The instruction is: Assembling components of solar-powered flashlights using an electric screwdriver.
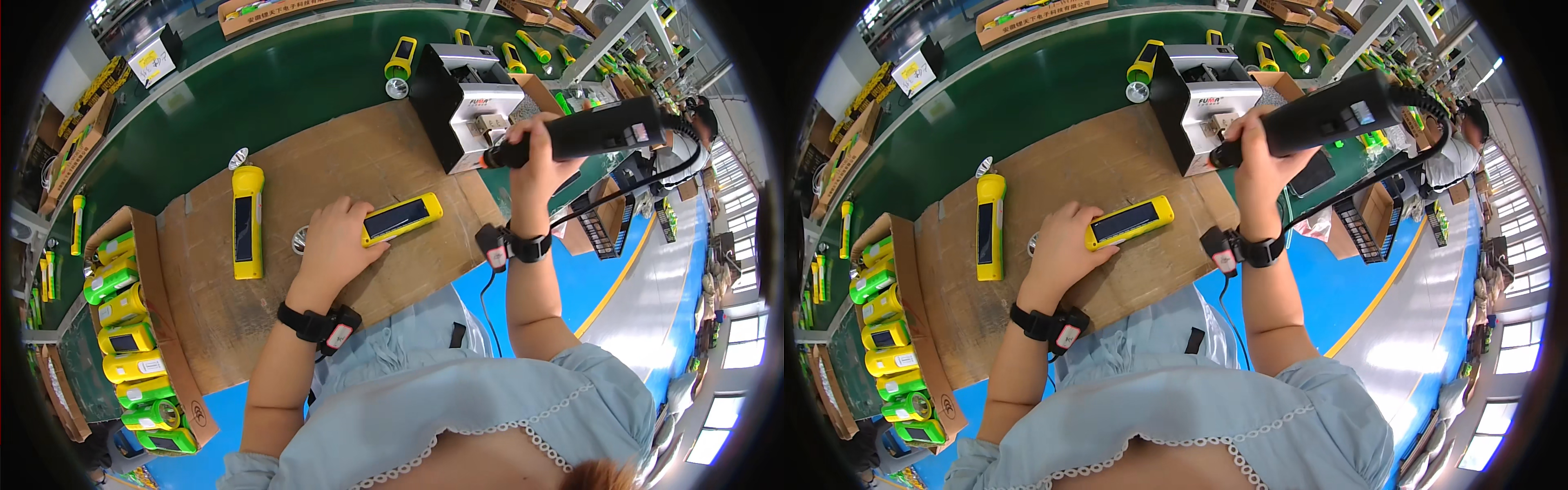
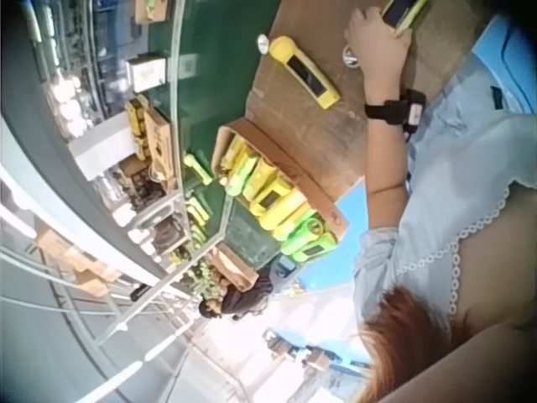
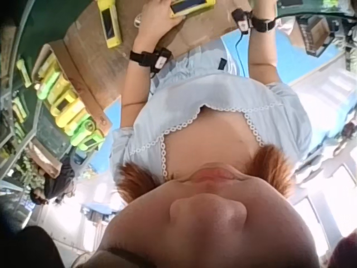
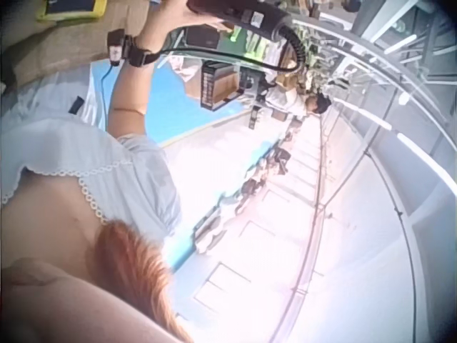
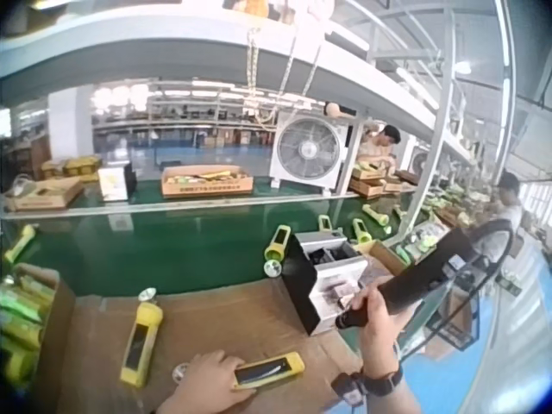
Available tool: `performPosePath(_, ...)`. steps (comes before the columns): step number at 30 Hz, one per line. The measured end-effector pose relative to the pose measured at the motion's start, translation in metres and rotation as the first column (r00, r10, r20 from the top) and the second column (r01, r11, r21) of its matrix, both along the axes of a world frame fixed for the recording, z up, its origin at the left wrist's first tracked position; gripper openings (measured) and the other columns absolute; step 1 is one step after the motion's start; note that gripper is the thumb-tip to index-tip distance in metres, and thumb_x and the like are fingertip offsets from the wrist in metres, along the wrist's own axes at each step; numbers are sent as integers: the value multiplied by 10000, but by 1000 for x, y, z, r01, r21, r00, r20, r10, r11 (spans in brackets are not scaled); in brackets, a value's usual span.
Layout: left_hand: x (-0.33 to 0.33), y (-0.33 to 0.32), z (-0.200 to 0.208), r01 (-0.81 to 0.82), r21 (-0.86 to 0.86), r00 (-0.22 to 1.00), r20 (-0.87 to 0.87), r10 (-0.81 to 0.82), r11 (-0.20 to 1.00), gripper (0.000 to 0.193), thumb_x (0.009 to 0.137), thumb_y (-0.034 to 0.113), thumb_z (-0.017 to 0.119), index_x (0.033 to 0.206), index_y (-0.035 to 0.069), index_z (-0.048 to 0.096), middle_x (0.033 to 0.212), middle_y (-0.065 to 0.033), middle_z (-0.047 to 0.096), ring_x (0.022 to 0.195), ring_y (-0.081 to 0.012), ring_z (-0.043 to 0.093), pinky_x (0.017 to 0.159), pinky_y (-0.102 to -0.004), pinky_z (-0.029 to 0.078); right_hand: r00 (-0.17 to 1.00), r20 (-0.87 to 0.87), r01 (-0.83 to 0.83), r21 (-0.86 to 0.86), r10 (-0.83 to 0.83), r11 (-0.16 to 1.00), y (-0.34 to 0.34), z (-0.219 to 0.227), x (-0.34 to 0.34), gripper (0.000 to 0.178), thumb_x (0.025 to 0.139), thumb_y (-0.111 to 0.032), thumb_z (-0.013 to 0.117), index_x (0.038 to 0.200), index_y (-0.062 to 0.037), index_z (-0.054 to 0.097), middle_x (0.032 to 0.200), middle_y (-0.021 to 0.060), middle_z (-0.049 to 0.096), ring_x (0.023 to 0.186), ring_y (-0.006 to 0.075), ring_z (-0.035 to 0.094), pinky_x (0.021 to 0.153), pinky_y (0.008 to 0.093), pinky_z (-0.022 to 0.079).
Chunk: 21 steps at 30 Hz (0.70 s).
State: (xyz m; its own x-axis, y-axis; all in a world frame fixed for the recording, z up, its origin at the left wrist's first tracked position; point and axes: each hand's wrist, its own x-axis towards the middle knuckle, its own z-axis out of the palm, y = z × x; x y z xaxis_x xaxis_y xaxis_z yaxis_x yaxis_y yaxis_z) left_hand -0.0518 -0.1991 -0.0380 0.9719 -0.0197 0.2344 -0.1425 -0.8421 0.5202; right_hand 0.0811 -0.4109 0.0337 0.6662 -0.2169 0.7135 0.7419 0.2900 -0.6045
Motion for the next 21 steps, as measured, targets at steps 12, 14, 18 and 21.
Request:
performPosePath(12, 2, 1, -6, -15, -23, 999, 29, 16, 1000, 466, 622, 212, 794, 1028, 80, 606, 935, -122, 570, 917, -329, 553, 794, -415, 451, 993, -104, 34, -228, -60, 973, -23, 10, 68, 384, 781, 47, 581, 1037, -45, 310, 708, 124, 550, 558, 199, 565, 539, 333, 492)
performPosePath(14, 3, -2, -7, -21, -57, 1000, 15, 21, 998, 465, 622, 217, 796, 1029, 85, 616, 937, -118, 568, 917, -321, 553, 793, -413, 451, 992, -124, -24, -230, -5, 973, -16, 13, 69, 381, 764, 44, 596, 1020, -37, 325, 686, 124, 543, 555, 204, 562, 532, 329, 484)
performPosePath(18, 4, -10, -15, -21, -97, 996, 89, 29, 995, 434, 621, 218, 801, 1003, 92, 641, 938, -108, 553, 910, -298, 545, 780, -402, 450, 954, -262, -204, -211, 146, 956, -16, 6, 44, 571, 758, 24, 589, 1268, -42, 342, 692, 96, 514, 531, 203, 530, 520, 346, 460)
performPosePath(21, 3, -12, -12, -15, -112, 995, 94, 25, 994, 424, 617, 216, 803, 993, 93, 649, 933, -109, 533, 906, -294, 529, 775, -400, 443, 932, -208, -305, -11, 296, 952, 5, -8, -5, 740, 772, 23, 563, 1402, -77, 187, 700, 94, 512, 516, 192, 522, 526, 348, 470)
